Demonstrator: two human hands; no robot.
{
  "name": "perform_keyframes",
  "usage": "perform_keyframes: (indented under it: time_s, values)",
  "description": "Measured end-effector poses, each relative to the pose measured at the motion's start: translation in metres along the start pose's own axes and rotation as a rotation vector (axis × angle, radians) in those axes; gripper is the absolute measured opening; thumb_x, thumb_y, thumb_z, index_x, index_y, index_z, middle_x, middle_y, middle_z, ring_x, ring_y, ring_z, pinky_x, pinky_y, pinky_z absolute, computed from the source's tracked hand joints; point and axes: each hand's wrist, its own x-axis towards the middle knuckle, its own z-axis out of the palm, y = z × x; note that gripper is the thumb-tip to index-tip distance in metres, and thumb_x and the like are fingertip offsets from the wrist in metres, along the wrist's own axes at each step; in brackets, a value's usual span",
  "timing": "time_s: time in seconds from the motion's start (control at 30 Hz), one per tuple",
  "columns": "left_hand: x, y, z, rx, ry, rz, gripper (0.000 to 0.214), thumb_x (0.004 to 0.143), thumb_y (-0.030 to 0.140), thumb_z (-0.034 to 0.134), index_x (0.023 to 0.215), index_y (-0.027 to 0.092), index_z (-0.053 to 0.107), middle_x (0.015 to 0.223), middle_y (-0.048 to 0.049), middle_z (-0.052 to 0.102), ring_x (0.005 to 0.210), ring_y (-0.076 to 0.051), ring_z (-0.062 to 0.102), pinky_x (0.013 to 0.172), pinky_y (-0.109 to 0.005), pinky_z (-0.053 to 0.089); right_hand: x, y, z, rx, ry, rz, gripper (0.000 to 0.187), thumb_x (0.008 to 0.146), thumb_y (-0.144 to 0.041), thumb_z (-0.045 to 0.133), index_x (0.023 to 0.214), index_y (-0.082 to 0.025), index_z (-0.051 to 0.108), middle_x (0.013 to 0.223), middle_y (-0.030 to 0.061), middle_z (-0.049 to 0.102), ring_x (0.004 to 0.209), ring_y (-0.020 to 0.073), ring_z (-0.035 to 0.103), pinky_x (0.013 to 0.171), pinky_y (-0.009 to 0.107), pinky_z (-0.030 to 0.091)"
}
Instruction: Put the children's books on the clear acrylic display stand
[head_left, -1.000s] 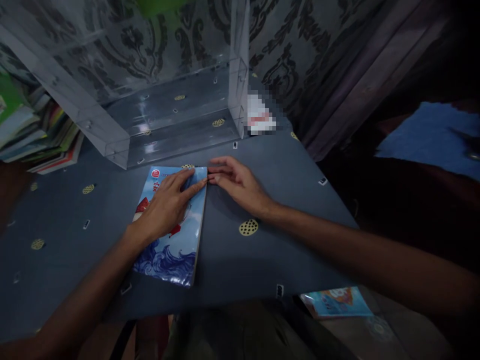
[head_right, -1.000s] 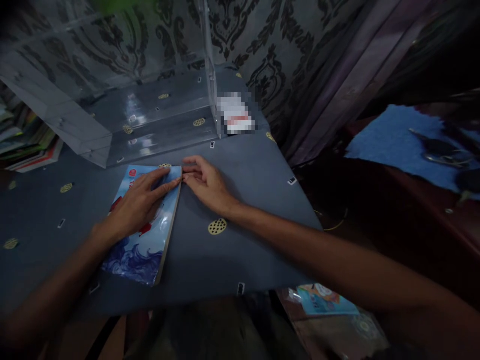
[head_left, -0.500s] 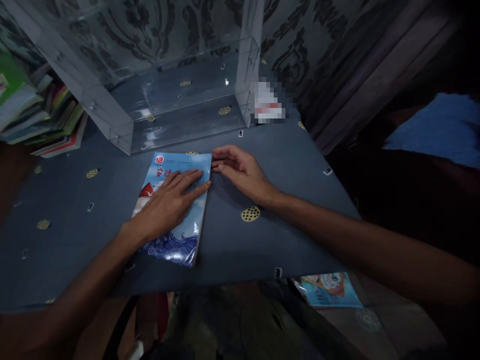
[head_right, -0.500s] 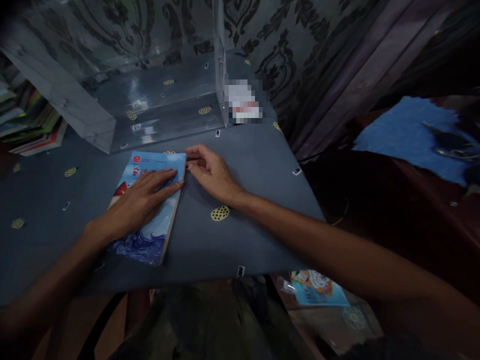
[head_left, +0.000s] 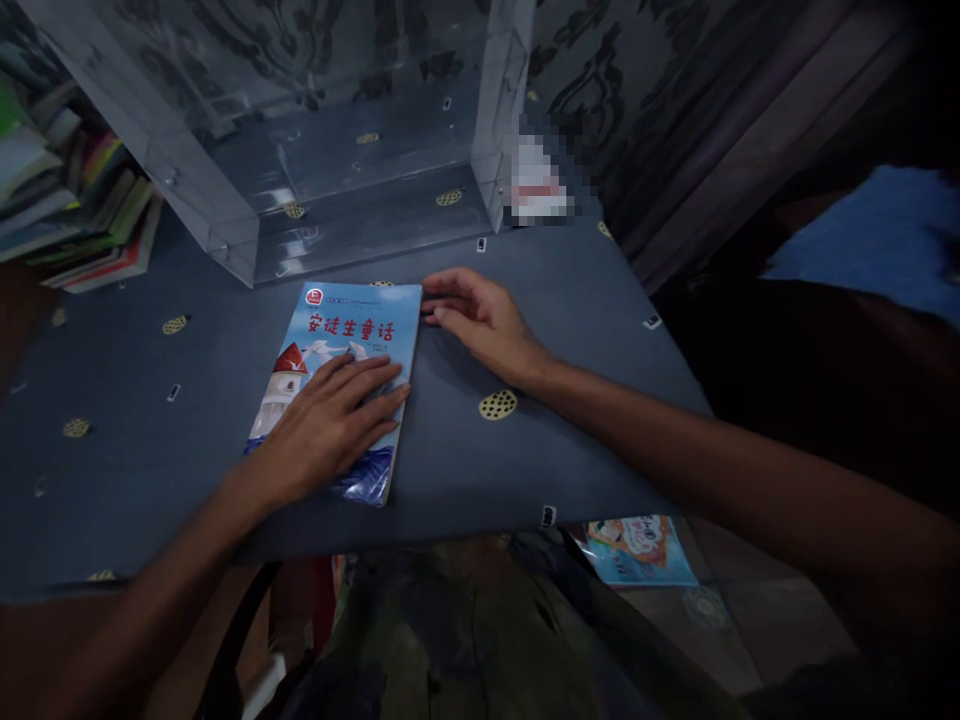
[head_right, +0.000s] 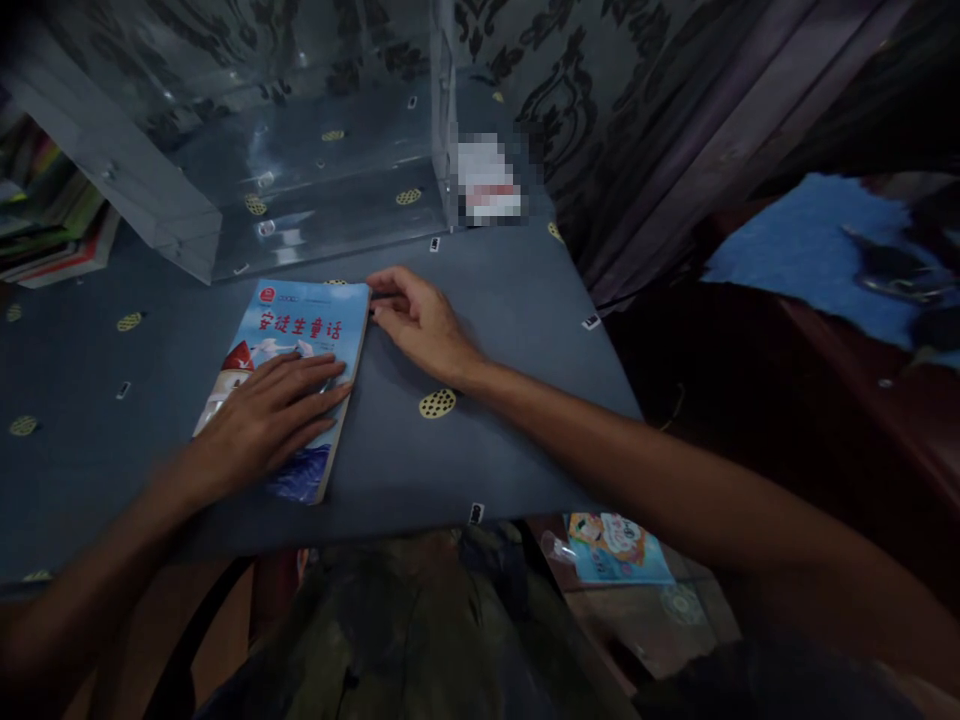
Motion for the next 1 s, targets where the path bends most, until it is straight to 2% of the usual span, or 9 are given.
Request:
perform_keyframes:
  time_s: [0.1,0.27,0.53,0.63,0.73,0.77,0.87,0.93,1.0]
  values:
    - [-0.015,0.008,-0.004,-0.052,0.051,0.039,0.031,0.103,0.023,0.048,0.130,0.023,0.063,0.138,-0.0088,0.065,0.136,-0.024,0.054,0.115,-0.051,0.045,0.000,-0.001,0.000,-0.004,0.006,0.002,0.019,0.086,-0.019,0.066,0.104,-0.023,0.062,0.115,0.0037,0.066,0.107,0.0201,0.066,0.103,0.044,0.054]
    - [-0.033,0.020,-0.013,-0.123,0.023,0.026,0.037,0.101,0.020,0.049,0.137,0.026,0.060,0.140,-0.0081,0.063,0.139,-0.025,0.051,0.117,-0.054,0.043,-0.001,-0.002,0.000,0.006,-0.003,0.002,0.019,0.085,-0.023,0.068,0.104,-0.023,0.063,0.116,0.0041,0.065,0.108,0.0207,0.065,0.104,0.045,0.053]
    - [-0.049,0.033,-0.015,-0.108,0.000,0.035,0.032,0.099,0.033,0.059,0.129,0.022,0.062,0.139,-0.0091,0.064,0.138,-0.026,0.051,0.115,-0.052,0.044,-0.002,-0.003,0.001,-0.002,-0.009,-0.009,0.019,0.086,-0.026,0.068,0.104,-0.023,0.062,0.115,0.0042,0.067,0.109,0.0211,0.066,0.104,0.046,0.054]
    - [-0.045,0.036,-0.014,-0.105,0.031,0.000,0.025,0.099,0.032,0.058,0.121,0.022,0.065,0.132,-0.0078,0.068,0.130,-0.025,0.057,0.110,-0.048,0.048,-0.003,-0.003,0.000,0.006,-0.014,-0.003,0.019,0.086,-0.026,0.067,0.105,-0.024,0.062,0.114,0.0039,0.069,0.108,0.0209,0.067,0.103,0.046,0.055]
    - [-0.030,0.037,-0.011,-0.060,0.063,-0.155,0.021,0.100,0.033,0.055,0.114,0.022,0.066,0.129,-0.0097,0.068,0.123,-0.027,0.061,0.104,-0.047,0.050,-0.001,-0.002,-0.002,0.030,-0.022,0.016,0.024,0.087,-0.028,0.066,0.110,-0.024,0.062,0.120,0.0045,0.067,0.106,0.0201,0.068,0.098,0.044,0.058]
    - [-0.024,0.038,-0.009,-0.021,0.067,-0.220,0.026,0.100,0.038,0.055,0.117,0.021,0.065,0.133,-0.0126,0.065,0.125,-0.030,0.059,0.105,-0.050,0.049,-0.001,-0.002,-0.002,0.041,-0.029,0.023,0.027,0.086,-0.028,0.066,0.113,-0.025,0.062,0.124,0.0052,0.066,0.104,0.0198,0.069,0.096,0.043,0.058]
    - [-0.005,0.038,0.001,0.114,0.058,-0.362,0.060,0.094,0.056,0.058,0.138,0.017,0.051,0.148,-0.0221,0.052,0.138,-0.040,0.047,0.110,-0.062,0.041,0.001,-0.001,-0.004,0.068,-0.064,0.043,0.038,0.085,-0.029,0.067,0.122,-0.026,0.060,0.135,0.0066,0.062,0.101,0.0194,0.070,0.092,0.043,0.060]
    - [0.002,0.037,0.008,0.167,0.043,-0.389,0.070,0.094,0.056,0.057,0.149,0.016,0.039,0.153,-0.0233,0.047,0.143,-0.043,0.040,0.112,-0.067,0.036,0.002,-0.003,-0.005,0.083,-0.089,0.053,0.040,0.085,-0.028,0.067,0.124,-0.026,0.060,0.136,0.0068,0.062,0.101,0.0194,0.070,0.093,0.043,0.060]
    - [-0.001,0.033,0.011,0.184,0.010,-0.373,0.071,0.096,0.049,0.055,0.153,0.015,0.032,0.155,-0.0224,0.046,0.146,-0.043,0.037,0.112,-0.068,0.033,0.001,-0.004,-0.006,0.105,-0.107,0.067,0.039,0.085,-0.027,0.067,0.124,-0.025,0.061,0.134,0.0067,0.063,0.098,0.0187,0.071,0.092,0.042,0.061]
